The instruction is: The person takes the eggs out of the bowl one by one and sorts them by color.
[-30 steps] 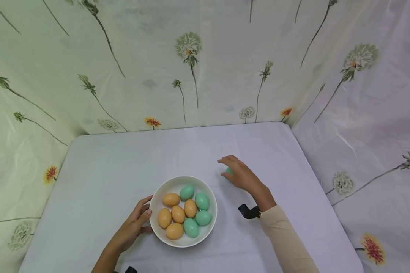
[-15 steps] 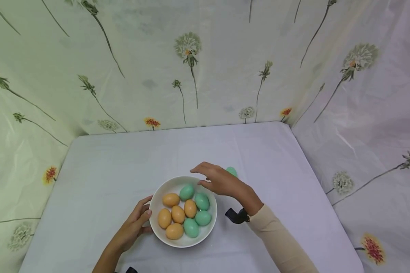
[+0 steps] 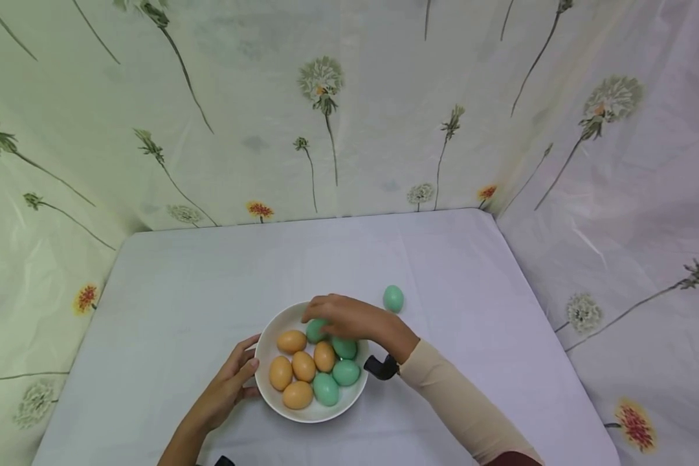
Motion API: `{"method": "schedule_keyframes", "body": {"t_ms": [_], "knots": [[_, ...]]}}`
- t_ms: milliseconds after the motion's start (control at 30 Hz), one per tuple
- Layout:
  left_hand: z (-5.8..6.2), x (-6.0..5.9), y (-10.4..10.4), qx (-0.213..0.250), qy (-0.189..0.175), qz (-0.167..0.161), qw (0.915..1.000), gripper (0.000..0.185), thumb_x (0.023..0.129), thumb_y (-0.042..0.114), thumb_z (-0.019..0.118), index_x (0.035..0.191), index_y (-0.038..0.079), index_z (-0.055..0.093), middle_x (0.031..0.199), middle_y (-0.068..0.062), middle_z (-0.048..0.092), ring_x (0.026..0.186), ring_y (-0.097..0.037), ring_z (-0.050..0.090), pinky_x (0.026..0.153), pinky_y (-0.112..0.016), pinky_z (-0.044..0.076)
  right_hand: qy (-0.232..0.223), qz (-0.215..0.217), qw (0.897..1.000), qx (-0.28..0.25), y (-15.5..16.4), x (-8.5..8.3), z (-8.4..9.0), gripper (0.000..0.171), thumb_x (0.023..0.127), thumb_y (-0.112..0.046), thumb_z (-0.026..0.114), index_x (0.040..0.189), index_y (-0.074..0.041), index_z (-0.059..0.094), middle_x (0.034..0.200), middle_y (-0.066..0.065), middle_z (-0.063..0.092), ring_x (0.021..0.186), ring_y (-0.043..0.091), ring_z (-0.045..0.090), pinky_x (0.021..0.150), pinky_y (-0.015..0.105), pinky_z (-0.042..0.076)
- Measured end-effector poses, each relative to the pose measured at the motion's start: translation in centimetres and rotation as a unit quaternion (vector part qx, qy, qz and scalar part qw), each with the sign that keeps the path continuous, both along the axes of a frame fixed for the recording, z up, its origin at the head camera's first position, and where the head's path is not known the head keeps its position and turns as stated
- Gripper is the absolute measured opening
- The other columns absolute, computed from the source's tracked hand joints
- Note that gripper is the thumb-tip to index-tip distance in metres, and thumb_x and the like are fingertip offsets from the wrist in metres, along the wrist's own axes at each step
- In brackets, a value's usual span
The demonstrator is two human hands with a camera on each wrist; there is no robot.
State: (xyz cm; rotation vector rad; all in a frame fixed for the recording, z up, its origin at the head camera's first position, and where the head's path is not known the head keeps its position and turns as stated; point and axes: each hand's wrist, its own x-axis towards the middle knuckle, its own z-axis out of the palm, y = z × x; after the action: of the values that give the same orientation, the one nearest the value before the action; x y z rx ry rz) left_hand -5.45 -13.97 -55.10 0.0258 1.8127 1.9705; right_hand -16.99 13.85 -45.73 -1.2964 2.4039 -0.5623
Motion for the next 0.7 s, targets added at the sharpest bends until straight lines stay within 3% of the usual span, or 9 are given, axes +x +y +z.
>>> {"method": "schedule_keyframes", "body": {"t_ms": [300,500,700], "knots": [[0.0,0.0,-0.2,0.01,0.001,-0.004,0.9999,0.052,0.107,0.03,0.045,0.155,0.025,0.024,0.153,-0.023,0.033,0.125,-0.037,0.054,0.089,-0.049,0.057,-0.016,0.038,0.998,0.058,-2.0,-0.8,0.2,0.038,0.09,0.008,0.063,0.121,-0.012,0.071,0.133,0.003,0.065,0.127,0.022,0.058,0.106,0.036,0.048],[0.0,0.0,-0.2,0.009,0.005,-0.009,0.9999,0.054,0.107,0.03,0.045,0.156,0.022,0.023,0.154,-0.025,0.031,0.126,-0.038,0.053,0.089,-0.049,0.057,0.025,0.077,0.992,0.096,-3.7,-1.0,-0.1,0.033,0.089,0.009,0.064,0.11,-0.014,0.076,0.116,0.0,0.071,0.107,0.016,0.065,0.093,0.024,0.053],[0.2,0.0,-0.2,0.007,0.007,-0.01,0.9999,0.055,0.107,0.03,0.045,0.156,0.02,0.022,0.154,-0.026,0.03,0.127,-0.04,0.052,0.089,-0.049,0.057,0.045,0.096,0.989,0.105,-4.2,-1.0,-0.9,0.028,0.088,0.01,0.065,0.097,-0.013,0.078,0.099,0.001,0.07,0.094,0.011,0.062,0.086,0.02,0.053]]}}
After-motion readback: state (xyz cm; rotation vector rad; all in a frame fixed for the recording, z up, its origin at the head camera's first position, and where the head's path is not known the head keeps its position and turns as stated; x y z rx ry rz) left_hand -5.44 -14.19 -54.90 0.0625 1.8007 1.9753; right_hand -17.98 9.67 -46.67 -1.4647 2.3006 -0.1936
